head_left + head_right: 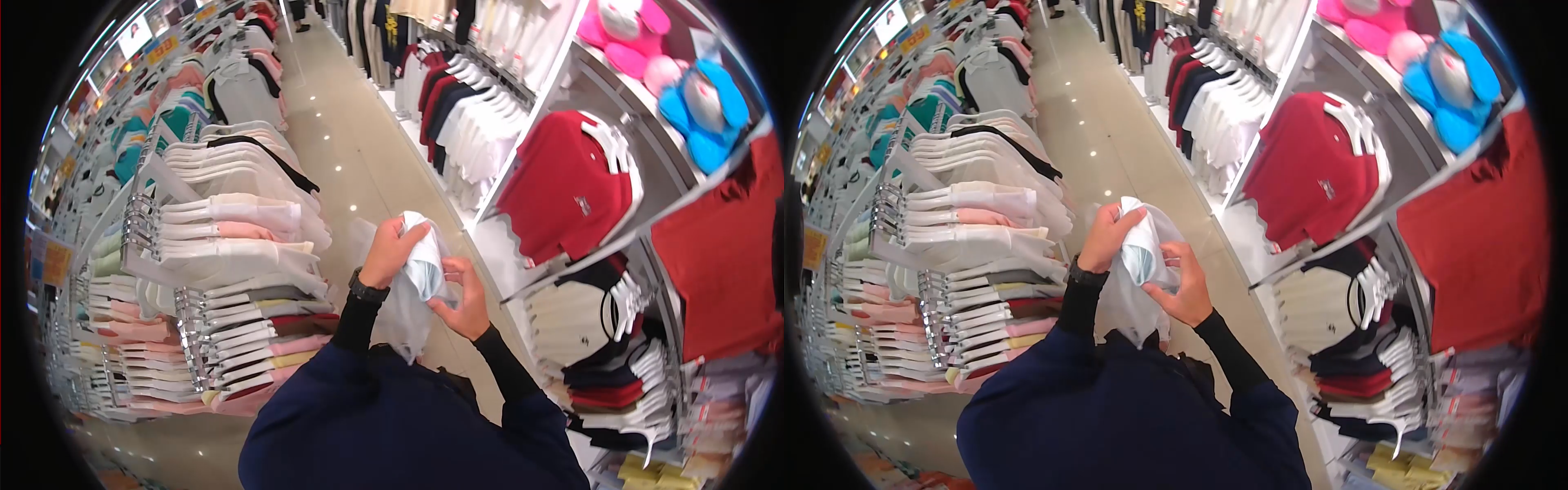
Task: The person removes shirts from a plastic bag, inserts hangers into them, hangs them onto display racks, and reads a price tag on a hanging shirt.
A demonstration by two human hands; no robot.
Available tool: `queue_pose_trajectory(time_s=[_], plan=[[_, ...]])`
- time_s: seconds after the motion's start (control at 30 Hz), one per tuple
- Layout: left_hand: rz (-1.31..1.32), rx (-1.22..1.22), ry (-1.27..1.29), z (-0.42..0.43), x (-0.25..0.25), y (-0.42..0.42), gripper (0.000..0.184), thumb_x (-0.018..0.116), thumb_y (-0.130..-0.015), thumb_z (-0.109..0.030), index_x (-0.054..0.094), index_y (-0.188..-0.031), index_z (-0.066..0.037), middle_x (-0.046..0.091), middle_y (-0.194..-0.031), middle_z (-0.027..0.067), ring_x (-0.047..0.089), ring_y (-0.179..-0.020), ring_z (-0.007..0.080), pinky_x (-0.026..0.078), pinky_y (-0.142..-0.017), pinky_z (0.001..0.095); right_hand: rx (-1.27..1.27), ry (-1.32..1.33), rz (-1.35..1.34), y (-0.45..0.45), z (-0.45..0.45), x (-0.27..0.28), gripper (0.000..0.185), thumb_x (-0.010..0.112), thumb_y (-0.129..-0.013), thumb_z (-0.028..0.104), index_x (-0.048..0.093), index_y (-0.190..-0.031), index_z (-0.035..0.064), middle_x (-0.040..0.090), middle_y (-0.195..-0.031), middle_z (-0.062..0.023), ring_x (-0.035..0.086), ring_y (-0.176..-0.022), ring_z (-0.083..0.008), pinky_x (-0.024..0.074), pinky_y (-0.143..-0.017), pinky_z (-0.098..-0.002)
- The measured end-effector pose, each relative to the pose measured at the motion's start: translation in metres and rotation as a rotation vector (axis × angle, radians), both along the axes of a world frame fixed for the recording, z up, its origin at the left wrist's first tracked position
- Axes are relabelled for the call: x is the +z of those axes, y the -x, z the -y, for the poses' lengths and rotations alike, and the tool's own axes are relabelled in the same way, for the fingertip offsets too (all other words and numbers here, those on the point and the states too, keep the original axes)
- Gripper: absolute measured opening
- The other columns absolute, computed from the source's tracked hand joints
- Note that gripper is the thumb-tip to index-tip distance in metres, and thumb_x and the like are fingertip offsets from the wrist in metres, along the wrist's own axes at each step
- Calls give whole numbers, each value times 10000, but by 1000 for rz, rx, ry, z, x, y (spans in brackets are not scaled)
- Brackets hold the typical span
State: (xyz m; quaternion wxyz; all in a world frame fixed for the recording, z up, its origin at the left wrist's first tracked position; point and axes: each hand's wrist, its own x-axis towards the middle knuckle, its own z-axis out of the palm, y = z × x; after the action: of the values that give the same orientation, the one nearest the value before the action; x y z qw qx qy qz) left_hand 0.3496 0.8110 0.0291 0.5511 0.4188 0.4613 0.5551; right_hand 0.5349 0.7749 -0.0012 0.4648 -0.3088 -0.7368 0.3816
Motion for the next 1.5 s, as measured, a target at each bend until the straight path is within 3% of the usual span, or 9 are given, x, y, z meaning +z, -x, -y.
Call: queue_pose_trajectory(time_s=[0.2, 0.5, 0.6, 0.77, 0.87, 1.03, 1.17, 1.27, 1.5], plan=[[-52, 137, -35, -77, -1, 33, 213, 636, -913, -186, 654, -913, 26, 668, -813, 30, 608, -719, 83, 474, -644, 252, -57, -273, 50, 34, -110, -1, 365, 638, -727, -39, 566, -1082, 2, 611, -950, -135, 622, -852, -325, 492, -766, -331], [-148, 380, -311, -187, -19, 40, 192, 670, -894, -166, 655, -960, 14, 675, -867, 28, 602, -865, 98, 468, -778, 261, 3, 359, -352, 85, -274, -9, 206, 579, -886, 30, 609, -1079, -37, 668, -941, -54, 587, -866, -93, 471, -748, -268], [-395, 560, -131, -216, -32, 29, 176, 682, -880, -149, 656, -946, 13, 682, -856, 52, 615, -841, 108, 474, -763, 263, 111, 511, -358, 93, -331, -24, 243, 591, -897, 43, 607, -1122, -49, 666, -977, -28, 589, -871, -88, 476, -758, -262], [-395, 697, -87, -290, -27, 24, 169, 682, -870, -146, 643, -903, 15, 682, -802, 79, 609, -752, 109, 482, -699, 280, 281, 341, -164, 108, -412, -15, 265, 591, -912, 95, 583, -1146, -30, 687, -965, -130, 659, -905, -192, 493, -789, -324], [-464, 793, -100, -329, -32, 34, 183, 676, -865, -138, 626, -956, 12, 670, -799, 84, 622, -762, 131, 485, -702, 291, 420, 300, 1, 119, -455, 1, 260, 563, -935, 95, 572, -1161, -33, 674, -1032, -96, 607, -986, -122, 478, -835, -306], [-692, 911, -52, -367, -4, 52, 241, 624, -861, -95, 582, -1080, -4, 652, -843, 144, 647, -783, 277, 485, -677, 364, 563, 141, 144, 153, -506, 23, 241, 524, -957, 143, 553, -1116, -36, 618, -959, -237, 600, -896, -418, 473, -782, -388], [-893, 1033, -123, -396, -16, 86, 262, 576, -869, -62, 588, -1129, -33, 628, -786, 148, 586, -636, 288, 432, -566, 334, 684, 118, 170, 194, -539, 22, 267, 502, -973, 184, 535, -1115, -41, 613, -928, -231, 599, -869, -414, 468, -768, -401], [-848, 1027, -7, -413, -7, 119, 282, 586, -866, -65, 582, -1143, -13, 632, -815, 169, 630, -742, 327, 467, -634, 399, 741, 105, 199, 231, -565, 18, 302, 471, -996, 228, 524, -1128, -39, 610, -937, -238, 596, -869, -420, 466, -759, -409], [-642, 1005, -59, -476, 11, 224, 336, 575, -896, -107, 591, -1223, -30, 617, -739, 141, 575, -597, 238, 434, -556, 337, 766, 204, 153, 341, -635, 38, 274, 447, -1008, 229, 540, -1081, -19, 596, -911, -212, 593, -822, -388, 465, -722, -400]])
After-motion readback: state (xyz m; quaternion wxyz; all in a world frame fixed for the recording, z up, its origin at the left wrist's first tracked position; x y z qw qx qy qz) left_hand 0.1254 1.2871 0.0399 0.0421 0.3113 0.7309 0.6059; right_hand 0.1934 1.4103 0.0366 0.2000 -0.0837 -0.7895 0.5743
